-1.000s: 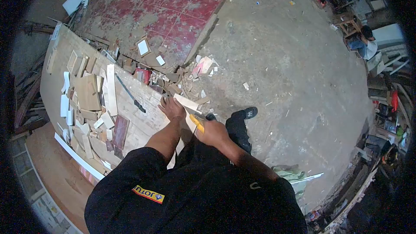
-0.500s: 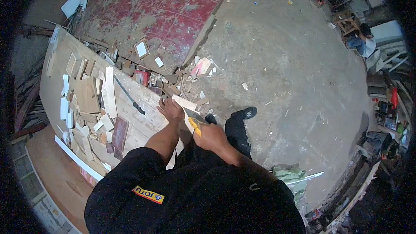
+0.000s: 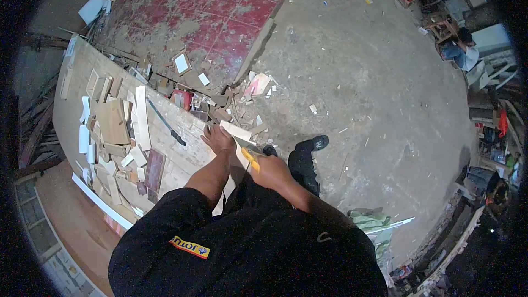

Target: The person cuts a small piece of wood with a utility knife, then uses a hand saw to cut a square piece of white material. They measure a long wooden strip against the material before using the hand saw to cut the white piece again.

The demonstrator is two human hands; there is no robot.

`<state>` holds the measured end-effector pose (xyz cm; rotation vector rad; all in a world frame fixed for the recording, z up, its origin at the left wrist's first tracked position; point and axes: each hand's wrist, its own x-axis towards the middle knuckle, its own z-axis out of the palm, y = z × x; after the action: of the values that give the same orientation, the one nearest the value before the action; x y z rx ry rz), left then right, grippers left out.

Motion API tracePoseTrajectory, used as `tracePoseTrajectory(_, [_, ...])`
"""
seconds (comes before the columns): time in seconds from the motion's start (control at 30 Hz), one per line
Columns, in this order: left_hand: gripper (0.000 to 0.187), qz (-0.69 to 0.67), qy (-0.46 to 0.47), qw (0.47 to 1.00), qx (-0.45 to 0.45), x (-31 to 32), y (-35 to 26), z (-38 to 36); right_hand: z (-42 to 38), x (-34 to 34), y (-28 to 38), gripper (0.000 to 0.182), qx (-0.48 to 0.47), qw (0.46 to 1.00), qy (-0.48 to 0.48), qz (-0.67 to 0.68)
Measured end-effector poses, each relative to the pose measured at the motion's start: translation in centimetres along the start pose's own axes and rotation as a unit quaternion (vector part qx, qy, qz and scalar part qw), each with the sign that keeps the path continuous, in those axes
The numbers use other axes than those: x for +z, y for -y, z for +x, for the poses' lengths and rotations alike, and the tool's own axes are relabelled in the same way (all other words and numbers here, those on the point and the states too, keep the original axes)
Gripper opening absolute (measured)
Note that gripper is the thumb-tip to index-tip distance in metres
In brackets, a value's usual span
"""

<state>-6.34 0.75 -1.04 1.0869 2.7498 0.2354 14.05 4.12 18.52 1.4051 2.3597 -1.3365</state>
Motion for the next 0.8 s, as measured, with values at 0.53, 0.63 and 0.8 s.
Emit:
tracePoseTrajectory(0.53, [0.034,-0.004,0.016,1.0,-0.007,-0.5,-0.5,0.4,-1.5,-2.9,1.0,0.032,-0.005,1.0,0.015,0.013])
tracePoseTrajectory(0.63, [0.038,0.015,-0.003,1.0,0.007,-0.6,-0.5,0.4,-1.7,-3.6,1.7,0.032,0.019,0.999,0.034,0.0])
tracePoseTrajectory(0.8, [0.031,-0.011,0.001,1.0,-0.005,-0.5,-0.5,0.4,1.6,0.5,-0.6,0.035,-0.016,1.0,-0.01,-0.008])
